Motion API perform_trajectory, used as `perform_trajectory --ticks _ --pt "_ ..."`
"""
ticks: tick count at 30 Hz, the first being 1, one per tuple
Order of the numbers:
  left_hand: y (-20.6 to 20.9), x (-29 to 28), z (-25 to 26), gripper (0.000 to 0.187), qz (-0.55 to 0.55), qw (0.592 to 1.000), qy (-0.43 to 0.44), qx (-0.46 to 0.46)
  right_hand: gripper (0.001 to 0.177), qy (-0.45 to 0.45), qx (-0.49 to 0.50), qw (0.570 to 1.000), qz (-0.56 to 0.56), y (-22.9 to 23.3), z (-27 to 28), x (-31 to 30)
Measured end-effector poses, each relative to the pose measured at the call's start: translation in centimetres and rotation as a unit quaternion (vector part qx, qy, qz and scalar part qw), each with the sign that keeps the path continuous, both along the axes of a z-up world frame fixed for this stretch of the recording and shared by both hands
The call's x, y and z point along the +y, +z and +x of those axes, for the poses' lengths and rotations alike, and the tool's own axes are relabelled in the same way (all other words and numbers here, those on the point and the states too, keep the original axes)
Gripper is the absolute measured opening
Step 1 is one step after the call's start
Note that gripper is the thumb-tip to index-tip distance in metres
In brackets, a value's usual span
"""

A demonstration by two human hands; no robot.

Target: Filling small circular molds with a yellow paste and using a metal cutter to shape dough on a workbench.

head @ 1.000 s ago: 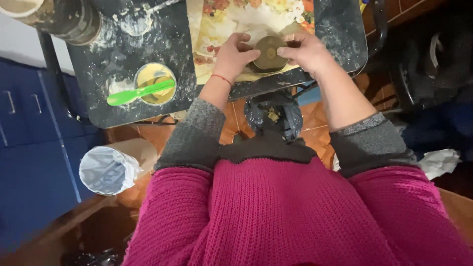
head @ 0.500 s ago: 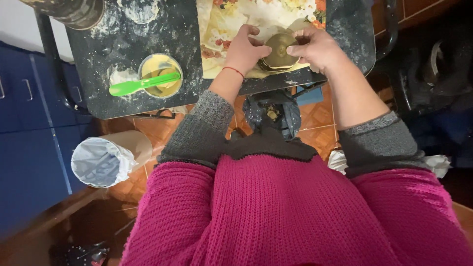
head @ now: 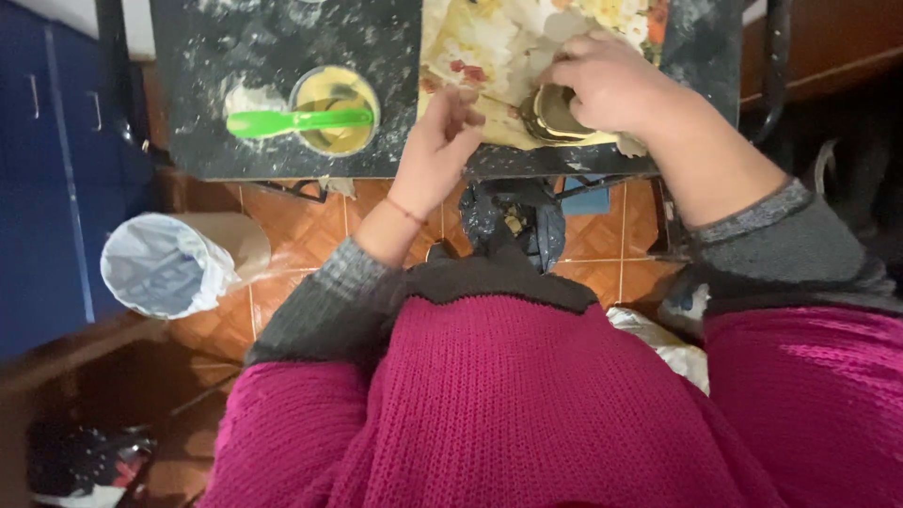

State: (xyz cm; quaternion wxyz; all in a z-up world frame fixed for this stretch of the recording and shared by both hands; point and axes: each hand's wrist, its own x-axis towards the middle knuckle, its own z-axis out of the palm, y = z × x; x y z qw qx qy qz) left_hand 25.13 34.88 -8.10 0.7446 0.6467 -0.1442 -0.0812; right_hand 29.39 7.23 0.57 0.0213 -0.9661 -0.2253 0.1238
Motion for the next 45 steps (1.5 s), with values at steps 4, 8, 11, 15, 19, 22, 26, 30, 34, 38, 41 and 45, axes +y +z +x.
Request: perform_trajectory --ticks 4,8,11,15,19,22,26,30,34,38,41,45 --pt "0.6 3.9 -3.2 0.038 0.003 0.998 -0.025 0.054 0.058 0.128 -0.027 0.990 -0.048 1.8 -0.6 1.6" --pt "2.0 7.5 -5.7 0.038 0.026 0.998 0.015 0.059 0.075 0.169 0.031 0.982 -0.084 3.8 -1.4 2.5" --pt "1.2 10.5 -6.8 0.035 0.028 0.998 0.047 0.036 0.073 0.210 0.023 0.970 -0.124 4.6 -2.1 2.5" --pt "3.5 14.3 -6.5 0.028 0.027 0.991 0.128 0.040 0.056 0.269 0.042 0.925 -0.264 6.3 -2.7 2.0" --pt "7.1 17.5 -2.7 0.021 0.333 0.887 0.247 -0.204 0.045 0.263 -0.031 0.963 -0.049 4.6 -3.0 0.4" --pt "7.4 16.9 1.9 0.026 0.452 0.810 0.180 -0.327 0.048 0.218 -0.002 0.948 0.233 2.1 -3.1 0.3" --pt "4.9 14.9 6.1 0.032 0.620 0.711 0.062 -0.327 0.054 0.109 0.079 0.931 0.339 0.4 -3.9 2.5" --pt "3.9 14.9 6.7 0.024 0.670 0.581 0.171 -0.429 0.056 0.147 0.065 0.894 0.418 -0.9 -4.5 2.9" --pt "6.3 16.1 6.6 0.026 0.658 0.666 0.073 -0.343 0.063 0.024 0.185 0.850 0.492 -2.4 -5.5 1.9" --pt "5.4 15.2 6.4 0.025 0.602 0.702 0.080 -0.373 0.067 -0.087 0.280 0.852 0.433 -2.3 -5.7 4.3" --pt "5.9 15.5 6.0 0.035 0.557 0.705 0.124 -0.421 0.075 -0.074 0.294 0.884 0.356 0.6 -5.7 8.5" --pt "7.5 18.2 4.6 0.046 0.483 0.817 0.068 -0.308 0.082 -0.027 0.304 0.894 0.327 1.4 -4.1 14.1"
